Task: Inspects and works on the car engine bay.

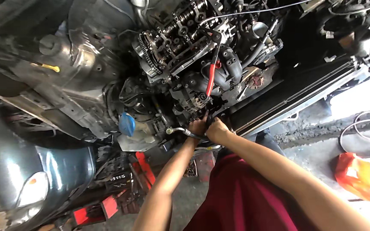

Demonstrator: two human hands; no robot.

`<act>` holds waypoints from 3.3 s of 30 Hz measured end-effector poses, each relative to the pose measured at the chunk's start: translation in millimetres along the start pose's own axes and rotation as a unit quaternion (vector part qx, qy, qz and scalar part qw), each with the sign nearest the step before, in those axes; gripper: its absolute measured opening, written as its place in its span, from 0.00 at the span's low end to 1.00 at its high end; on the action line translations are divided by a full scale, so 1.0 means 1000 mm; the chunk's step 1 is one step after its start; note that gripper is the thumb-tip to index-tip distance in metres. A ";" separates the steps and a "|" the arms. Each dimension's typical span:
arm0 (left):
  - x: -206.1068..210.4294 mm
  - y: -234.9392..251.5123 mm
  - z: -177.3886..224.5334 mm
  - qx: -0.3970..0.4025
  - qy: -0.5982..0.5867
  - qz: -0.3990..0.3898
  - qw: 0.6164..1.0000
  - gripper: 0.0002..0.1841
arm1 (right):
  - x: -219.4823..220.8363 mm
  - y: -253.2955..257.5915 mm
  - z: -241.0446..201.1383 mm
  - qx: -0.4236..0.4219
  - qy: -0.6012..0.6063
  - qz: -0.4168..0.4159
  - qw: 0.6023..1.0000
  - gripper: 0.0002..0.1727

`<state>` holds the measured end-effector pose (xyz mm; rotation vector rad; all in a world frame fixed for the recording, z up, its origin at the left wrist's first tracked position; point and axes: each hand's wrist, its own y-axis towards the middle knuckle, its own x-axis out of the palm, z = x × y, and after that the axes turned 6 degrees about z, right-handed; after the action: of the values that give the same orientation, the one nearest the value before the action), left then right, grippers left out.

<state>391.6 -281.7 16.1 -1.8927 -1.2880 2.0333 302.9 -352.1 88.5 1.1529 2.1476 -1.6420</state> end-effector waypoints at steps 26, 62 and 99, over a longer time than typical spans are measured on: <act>0.007 -0.009 0.000 -0.027 -0.040 0.009 0.999 0.36 | 0.016 0.010 0.002 -0.009 -0.009 0.055 0.998 0.14; 0.063 0.024 -0.060 -0.007 -0.618 -0.111 0.778 0.36 | 0.010 0.007 0.005 -0.006 0.040 0.049 0.998 0.15; -0.029 -0.209 0.049 -0.308 -0.681 0.282 0.601 0.28 | -0.253 -0.165 0.191 -0.160 0.201 0.709 0.657 0.15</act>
<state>259.0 -188.7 160.4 -0.2952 -1.8276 4.1340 307.0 -649.5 286.9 2.2173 0.7930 -0.2539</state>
